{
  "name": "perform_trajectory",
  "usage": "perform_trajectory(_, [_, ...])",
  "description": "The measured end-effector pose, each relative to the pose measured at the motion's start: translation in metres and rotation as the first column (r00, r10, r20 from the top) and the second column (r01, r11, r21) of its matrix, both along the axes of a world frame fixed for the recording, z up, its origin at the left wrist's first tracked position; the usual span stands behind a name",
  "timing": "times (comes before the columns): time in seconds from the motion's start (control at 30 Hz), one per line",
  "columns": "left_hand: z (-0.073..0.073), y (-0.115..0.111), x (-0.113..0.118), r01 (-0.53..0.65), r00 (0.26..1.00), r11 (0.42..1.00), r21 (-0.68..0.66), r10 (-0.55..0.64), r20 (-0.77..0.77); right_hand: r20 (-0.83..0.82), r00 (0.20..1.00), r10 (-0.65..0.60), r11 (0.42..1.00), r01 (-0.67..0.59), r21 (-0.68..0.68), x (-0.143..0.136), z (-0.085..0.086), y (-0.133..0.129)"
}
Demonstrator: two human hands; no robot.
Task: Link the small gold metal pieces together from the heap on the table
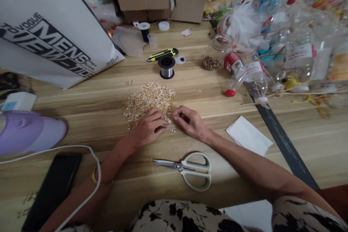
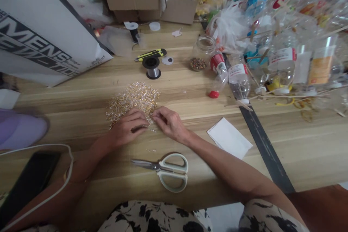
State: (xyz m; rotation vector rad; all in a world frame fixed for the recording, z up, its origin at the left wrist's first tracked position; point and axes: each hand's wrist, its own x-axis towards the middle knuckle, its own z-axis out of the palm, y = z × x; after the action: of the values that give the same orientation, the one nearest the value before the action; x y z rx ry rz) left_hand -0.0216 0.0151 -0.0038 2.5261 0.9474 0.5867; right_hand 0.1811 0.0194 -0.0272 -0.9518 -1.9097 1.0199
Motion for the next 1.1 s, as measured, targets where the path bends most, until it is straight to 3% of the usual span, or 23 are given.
perform_trajectory(0.2, [0.0015,0.0000,-0.0015,0.004,0.999,0.999,0.049,-0.002,-0.039,-0.030,0.999,0.035,0.996,-0.032,0.083,-0.0003,0.0016,0.0023])
perform_trajectory(0.4, [-0.0017,-0.0004,-0.0036,0.028,0.996,0.996,0.090,-0.020,-0.086,-0.021,0.999,0.027,0.997,-0.026,0.066,-0.0004,0.0016,0.0019])
perform_trajectory(1.1, [0.0009,-0.0018,-0.0006,0.022,0.999,0.999,0.037,-0.020,-0.040,0.004,1.000,0.018,0.998,-0.019,0.053,-0.0009,0.0011,0.0024])
